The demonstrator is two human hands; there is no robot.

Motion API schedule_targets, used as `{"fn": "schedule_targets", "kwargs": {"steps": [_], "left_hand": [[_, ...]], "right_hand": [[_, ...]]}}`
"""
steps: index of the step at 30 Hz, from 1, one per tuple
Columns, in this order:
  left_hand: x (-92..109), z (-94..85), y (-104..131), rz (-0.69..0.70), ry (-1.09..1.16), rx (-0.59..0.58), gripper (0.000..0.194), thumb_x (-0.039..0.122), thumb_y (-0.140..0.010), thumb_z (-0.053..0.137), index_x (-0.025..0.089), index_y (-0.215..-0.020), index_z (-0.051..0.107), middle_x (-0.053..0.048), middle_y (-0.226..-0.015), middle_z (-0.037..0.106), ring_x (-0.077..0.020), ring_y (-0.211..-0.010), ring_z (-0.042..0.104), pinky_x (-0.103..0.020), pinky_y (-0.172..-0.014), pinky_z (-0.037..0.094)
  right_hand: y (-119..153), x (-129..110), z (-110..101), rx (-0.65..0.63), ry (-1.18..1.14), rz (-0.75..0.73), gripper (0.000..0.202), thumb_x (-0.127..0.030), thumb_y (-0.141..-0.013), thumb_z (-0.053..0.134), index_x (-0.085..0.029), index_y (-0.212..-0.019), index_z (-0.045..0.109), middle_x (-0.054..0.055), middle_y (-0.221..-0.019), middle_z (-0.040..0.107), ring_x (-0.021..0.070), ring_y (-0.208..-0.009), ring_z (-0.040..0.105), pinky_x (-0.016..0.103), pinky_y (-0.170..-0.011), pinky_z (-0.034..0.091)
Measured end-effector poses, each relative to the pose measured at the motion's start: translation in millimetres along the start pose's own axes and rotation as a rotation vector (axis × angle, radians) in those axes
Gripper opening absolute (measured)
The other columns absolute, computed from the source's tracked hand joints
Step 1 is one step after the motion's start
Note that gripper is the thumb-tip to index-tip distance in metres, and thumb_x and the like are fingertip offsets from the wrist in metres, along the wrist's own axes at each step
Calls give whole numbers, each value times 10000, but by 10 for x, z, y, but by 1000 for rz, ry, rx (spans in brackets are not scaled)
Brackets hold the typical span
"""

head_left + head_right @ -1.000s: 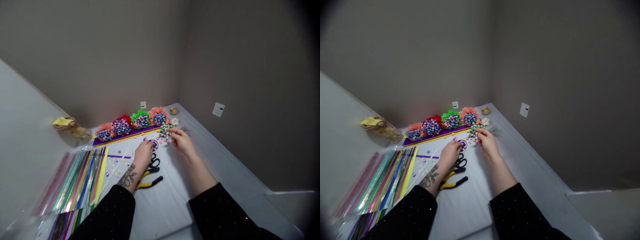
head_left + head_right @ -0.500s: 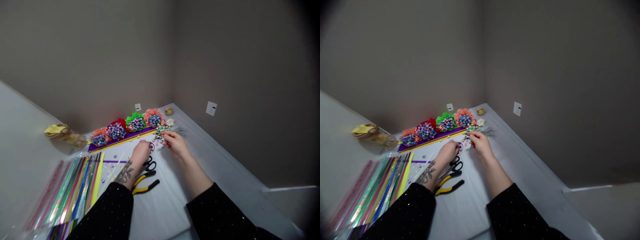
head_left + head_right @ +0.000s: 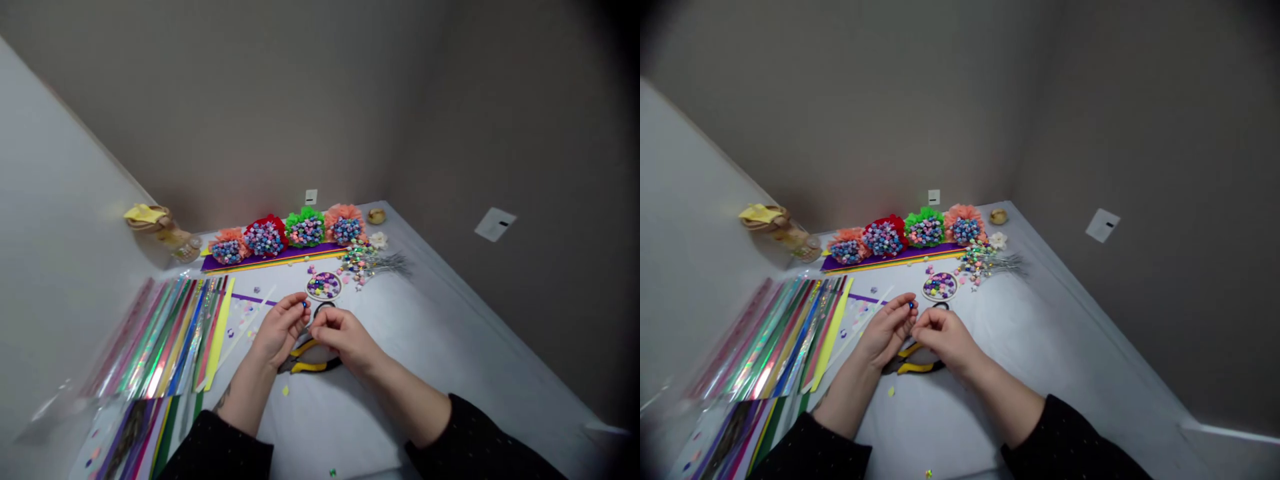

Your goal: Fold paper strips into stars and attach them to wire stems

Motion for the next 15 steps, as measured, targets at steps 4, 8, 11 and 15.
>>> {"fn": "schedule_targets", "kwargs": {"steps": [4, 8, 11, 15], "left_hand": [[-106, 2, 18, -34, 127, -65, 266, 177, -606, 822, 124, -810, 660, -2, -727, 664, -59, -616, 618, -141, -615, 525], [-168, 7, 39, -66, 124, -81, 310, 250, -598, 842, 126, -825, 670, 4, -676, 653, -66, -614, 613, -168, -642, 519], [-166, 24, 77, -78, 101, -81, 328, 285, -620, 831, 133, -866, 675, 4, -665, 644, -67, -603, 596, -178, -633, 502], [-152, 78, 130, -115, 82, -102, 318, 319, -627, 824, 142, -835, 661, 9, -662, 626, -76, -612, 583, -199, -644, 487]], "right_hand": [[-29, 23, -51, 71, -34, -48, 132, -221, -665, 609, -170, -591, 511, -77, -443, 429, 58, -428, 312, 210, -441, 201], [-56, 33, -132, 80, -40, -69, 144, -213, -709, 592, -171, -598, 511, -71, -448, 434, 65, -436, 315, 216, -450, 205], [-44, 70, -133, 63, -31, -23, 122, -189, -689, 579, -169, -581, 524, -66, -454, 431, 67, -434, 313, 217, -446, 206], [-24, 94, -115, 69, -28, 30, 118, -174, -679, 579, -171, -570, 532, -67, -456, 429, 65, -432, 319, 212, -439, 215]]}}
Point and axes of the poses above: each hand's wrist, its own y-axis away from the middle knuckle, its own z-axis out of the palm, x = y × z, the point moved 6 cm from there along -y, towards the middle knuckle
